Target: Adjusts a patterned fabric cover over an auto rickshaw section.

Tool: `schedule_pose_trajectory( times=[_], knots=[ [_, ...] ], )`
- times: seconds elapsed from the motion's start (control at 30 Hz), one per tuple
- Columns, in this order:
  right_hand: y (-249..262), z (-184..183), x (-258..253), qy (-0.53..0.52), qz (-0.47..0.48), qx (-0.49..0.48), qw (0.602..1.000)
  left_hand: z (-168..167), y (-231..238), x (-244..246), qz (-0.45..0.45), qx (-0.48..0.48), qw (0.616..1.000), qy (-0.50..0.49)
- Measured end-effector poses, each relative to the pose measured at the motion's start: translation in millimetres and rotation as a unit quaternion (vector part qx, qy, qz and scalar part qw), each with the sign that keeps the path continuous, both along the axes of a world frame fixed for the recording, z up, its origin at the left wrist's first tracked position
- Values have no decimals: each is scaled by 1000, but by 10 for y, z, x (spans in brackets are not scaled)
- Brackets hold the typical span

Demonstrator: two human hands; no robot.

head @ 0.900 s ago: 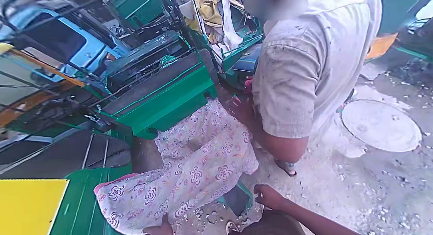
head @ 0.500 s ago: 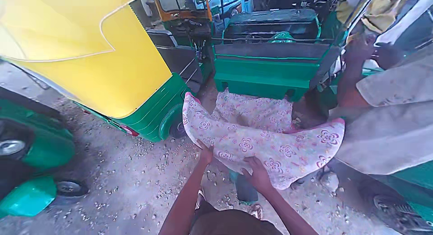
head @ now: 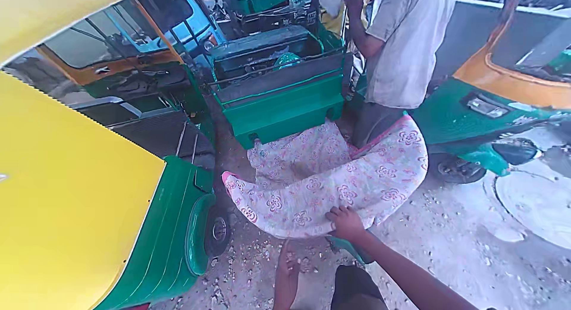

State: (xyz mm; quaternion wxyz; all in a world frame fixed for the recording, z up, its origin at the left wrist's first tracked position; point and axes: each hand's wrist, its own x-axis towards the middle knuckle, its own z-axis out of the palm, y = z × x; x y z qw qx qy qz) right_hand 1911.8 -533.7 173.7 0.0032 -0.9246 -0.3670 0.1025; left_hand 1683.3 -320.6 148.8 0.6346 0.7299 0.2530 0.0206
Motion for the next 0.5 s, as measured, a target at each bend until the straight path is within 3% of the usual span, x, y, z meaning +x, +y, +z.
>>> schedule_pose_trajectory(
  times=[0.13,0.33,0.5],
  knots=[
    [-9,-23,-61,19,-19,-4,1000,-90,730,-365,46,36,997,54],
    [17,-21,-17,12,-19,-15,1000,-4,1538,-398,105,73,992,2],
    [7,-74,12,-18,-14,-9,1000,45,2064,-55,118,142,982,-36]
  ],
)
